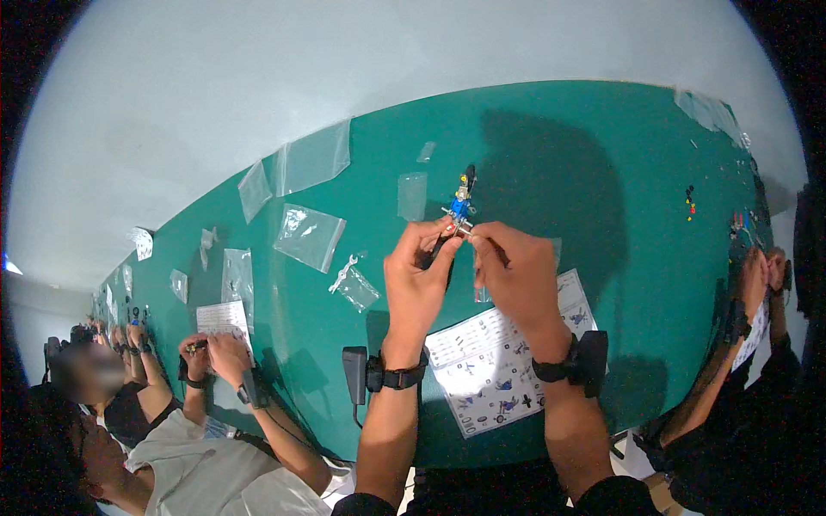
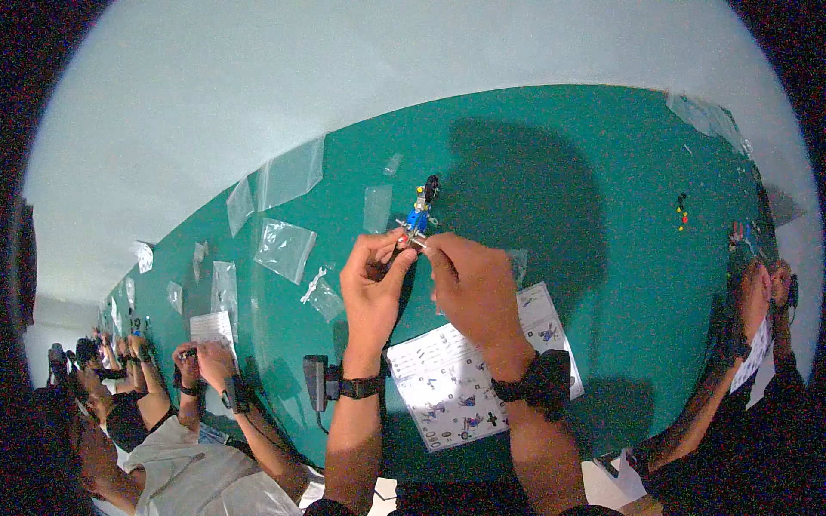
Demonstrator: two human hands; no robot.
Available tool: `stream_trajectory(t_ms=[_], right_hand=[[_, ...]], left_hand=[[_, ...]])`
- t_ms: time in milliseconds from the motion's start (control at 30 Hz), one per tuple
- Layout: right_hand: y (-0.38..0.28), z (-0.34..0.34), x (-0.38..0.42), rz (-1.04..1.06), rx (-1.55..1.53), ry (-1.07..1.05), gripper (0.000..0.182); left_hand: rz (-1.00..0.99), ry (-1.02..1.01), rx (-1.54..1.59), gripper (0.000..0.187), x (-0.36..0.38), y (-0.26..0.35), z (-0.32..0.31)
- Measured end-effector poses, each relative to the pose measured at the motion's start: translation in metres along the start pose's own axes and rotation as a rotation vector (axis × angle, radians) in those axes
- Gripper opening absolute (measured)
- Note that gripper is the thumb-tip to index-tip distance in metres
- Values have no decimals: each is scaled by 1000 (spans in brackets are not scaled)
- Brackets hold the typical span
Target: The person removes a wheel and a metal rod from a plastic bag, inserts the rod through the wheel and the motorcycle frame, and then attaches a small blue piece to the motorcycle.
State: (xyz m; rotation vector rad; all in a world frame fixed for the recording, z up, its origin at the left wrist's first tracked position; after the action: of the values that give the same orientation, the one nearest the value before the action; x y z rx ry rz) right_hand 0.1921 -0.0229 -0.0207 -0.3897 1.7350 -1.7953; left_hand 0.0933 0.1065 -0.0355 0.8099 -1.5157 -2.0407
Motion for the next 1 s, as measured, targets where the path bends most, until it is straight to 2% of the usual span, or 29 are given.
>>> stream_trajectory(t_ms=[33,133,233,700,833,900,1000], right_hand=[[-3,0,0,74,81,-6,17],[1,0,1,-4,10,-19,19],[2,1,2,-263,-191,-87,18],[17,6,7,-612,-748,-201,22],[22,9,8,-693,-925,-296,23],[18,8,9,-734,-925,-236,22],[14,0,5,-676,-835,-189,23]], left_hand=[[-2,-4,-7,25,0,0,0],[-5,-16,-24,25,1,2,1],[-13,-29,-32,24,1,4,1],[10,-46,-159,24,6,14,-1],[-84,-17,-187,23,8,17,-3],[-130,1,-226,24,8,22,-3],[-99,24,-10,31,2,11,-3]])
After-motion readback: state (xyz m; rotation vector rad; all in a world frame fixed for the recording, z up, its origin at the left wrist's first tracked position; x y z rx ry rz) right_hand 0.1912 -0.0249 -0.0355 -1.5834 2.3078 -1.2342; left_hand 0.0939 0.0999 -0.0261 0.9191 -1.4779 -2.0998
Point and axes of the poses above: each hand's wrist, its own x-axis away from the middle knuckle, its own z-axis out of the back of the hand, y = z × x, the point moved 5 cm from there along -x, towards the middle knuckle, and after that the axes turned 9 degrees about -x, right-handed, at the moved point
